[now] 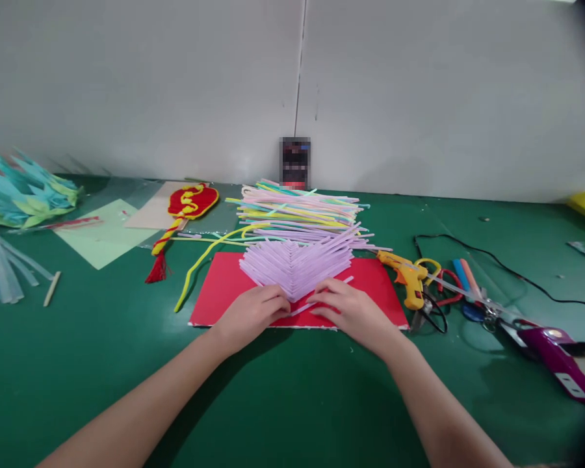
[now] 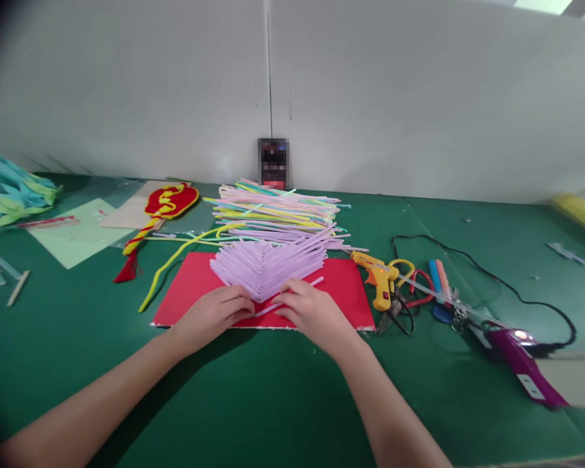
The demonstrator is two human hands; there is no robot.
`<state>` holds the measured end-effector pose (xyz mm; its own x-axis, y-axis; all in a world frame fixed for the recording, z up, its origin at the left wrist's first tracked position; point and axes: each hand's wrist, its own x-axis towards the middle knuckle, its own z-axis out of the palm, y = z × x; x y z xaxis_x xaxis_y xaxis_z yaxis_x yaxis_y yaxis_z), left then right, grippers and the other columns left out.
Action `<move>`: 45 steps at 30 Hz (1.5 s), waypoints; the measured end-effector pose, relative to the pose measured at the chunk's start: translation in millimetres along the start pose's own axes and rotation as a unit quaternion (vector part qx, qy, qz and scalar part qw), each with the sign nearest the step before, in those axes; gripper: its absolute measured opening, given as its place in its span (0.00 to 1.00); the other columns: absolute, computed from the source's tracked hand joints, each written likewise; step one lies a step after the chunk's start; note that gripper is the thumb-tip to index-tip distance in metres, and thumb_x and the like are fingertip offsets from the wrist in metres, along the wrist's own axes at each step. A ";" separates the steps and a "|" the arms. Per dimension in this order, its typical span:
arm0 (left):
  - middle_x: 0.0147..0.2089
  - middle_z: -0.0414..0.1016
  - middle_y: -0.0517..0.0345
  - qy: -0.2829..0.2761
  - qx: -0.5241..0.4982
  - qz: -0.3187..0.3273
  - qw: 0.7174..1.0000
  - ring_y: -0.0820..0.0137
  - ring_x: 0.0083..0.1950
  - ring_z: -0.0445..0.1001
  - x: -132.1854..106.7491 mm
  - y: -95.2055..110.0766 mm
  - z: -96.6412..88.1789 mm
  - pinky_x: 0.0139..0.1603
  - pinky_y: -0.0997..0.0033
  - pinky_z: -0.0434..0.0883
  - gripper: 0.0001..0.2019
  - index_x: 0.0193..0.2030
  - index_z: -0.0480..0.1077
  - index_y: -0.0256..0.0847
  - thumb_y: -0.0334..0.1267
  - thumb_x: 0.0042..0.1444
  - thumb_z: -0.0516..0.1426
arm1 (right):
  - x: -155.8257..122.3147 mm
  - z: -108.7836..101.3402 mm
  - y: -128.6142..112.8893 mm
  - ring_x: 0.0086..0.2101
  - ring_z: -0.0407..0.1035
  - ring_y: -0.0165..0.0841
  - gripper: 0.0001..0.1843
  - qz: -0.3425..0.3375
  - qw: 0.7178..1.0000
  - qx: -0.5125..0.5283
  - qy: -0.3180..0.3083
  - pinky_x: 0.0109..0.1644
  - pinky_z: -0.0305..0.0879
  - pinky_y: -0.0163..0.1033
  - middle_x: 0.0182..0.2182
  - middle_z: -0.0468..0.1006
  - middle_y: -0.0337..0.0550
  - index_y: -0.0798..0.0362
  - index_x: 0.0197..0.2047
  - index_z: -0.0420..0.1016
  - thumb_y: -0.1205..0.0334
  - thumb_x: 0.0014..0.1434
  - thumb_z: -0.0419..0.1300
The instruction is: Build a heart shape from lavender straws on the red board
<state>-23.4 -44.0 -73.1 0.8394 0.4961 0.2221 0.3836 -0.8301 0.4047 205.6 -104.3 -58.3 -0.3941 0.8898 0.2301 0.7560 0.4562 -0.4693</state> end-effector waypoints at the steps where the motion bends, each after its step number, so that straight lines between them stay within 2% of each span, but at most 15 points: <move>1: 0.39 0.74 0.56 -0.002 0.004 0.003 1.000 0.71 0.40 0.73 0.0 0.5 0.4 0.39 0.73 0.69 0.12 0.39 0.71 0.40 0.36 0.65 0.47 | 0.2 3.3 -2.6 0.40 0.70 0.32 0.09 -0.007 1.000 -0.008 -0.001 0.40 0.69 0.35 0.39 0.74 0.44 0.49 0.43 0.76 0.64 0.61 0.56; 6: 0.39 0.74 0.56 0.001 0.003 0.012 1.000 0.72 0.39 0.72 1.1 1.6 1.1 0.39 0.73 0.68 0.12 0.40 0.71 0.40 0.36 0.66 0.46 | -1.3 15.0 4.4 0.38 0.69 0.31 0.10 -0.011 0.999 -0.016 0.036 0.40 0.69 0.35 0.38 0.74 0.44 0.50 0.39 0.76 0.65 0.63 0.52; 11: 0.39 0.74 0.56 0.018 0.025 0.004 1.000 0.71 0.40 0.73 3.2 5.6 2.0 0.40 0.71 0.68 0.12 0.39 0.70 0.39 0.36 0.65 0.47 | -0.3 15.6 16.6 0.39 0.69 0.33 0.11 -0.004 0.998 -0.022 0.051 0.42 0.68 0.37 0.37 0.74 0.44 0.51 0.39 0.75 0.65 0.64 0.51; 17: 0.42 0.74 0.56 0.045 -0.001 -0.054 0.998 0.69 0.43 0.73 5.8 9.3 5.4 0.43 0.70 0.70 0.11 0.44 0.69 0.40 0.38 0.65 0.47 | 0.7 14.5 13.9 0.39 0.70 0.33 0.11 -0.005 0.997 -0.015 0.070 0.43 0.68 0.38 0.38 0.75 0.44 0.51 0.39 0.75 0.66 0.64 0.51; 20: 0.43 0.73 0.56 0.039 -0.027 -0.069 0.996 0.69 0.45 0.73 6.1 7.7 6.0 0.45 0.70 0.70 0.12 0.44 0.70 0.40 0.38 0.65 0.47 | -0.1 14.4 12.9 0.39 0.71 0.33 0.10 -0.002 0.997 -0.002 0.072 0.44 0.69 0.37 0.38 0.75 0.44 0.51 0.40 0.75 0.66 0.64 0.52; 26: 0.42 0.75 0.57 0.041 -0.011 -0.067 0.997 0.69 0.44 0.72 5.1 2.6 6.4 0.47 0.67 0.68 0.10 0.43 0.72 0.41 0.39 0.64 0.50 | -1.3 18.3 16.4 0.39 0.71 0.32 0.10 -0.004 0.997 0.012 0.071 0.44 0.68 0.36 0.38 0.75 0.44 0.52 0.40 0.75 0.67 0.63 0.52; 33: 0.41 0.74 0.58 0.030 -0.070 -0.077 0.994 0.70 0.44 0.71 6.1 1.3 6.4 0.47 0.69 0.68 0.09 0.41 0.72 0.42 0.37 0.63 0.50 | 0.2 24.0 18.3 0.37 0.70 0.31 0.10 -0.002 0.996 0.025 0.088 0.43 0.68 0.35 0.36 0.74 0.43 0.50 0.40 0.75 0.66 0.63 0.52; 45: 0.41 0.71 0.58 0.048 -0.117 -0.081 0.989 0.71 0.44 0.71 5.8 -1.1 9.9 0.47 0.70 0.69 0.08 0.40 0.72 0.41 0.37 0.62 0.52 | 0.1 19.8 15.5 0.37 0.69 0.31 0.10 0.016 0.996 0.016 0.081 0.42 0.67 0.34 0.36 0.74 0.43 0.51 0.38 0.75 0.66 0.63 0.53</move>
<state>-15.1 -42.8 -81.0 0.7287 0.6497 0.2165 0.4009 -0.6610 0.6343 206.9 -97.3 -82.4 -0.2787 0.8948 0.3488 0.7485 0.4300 -0.5048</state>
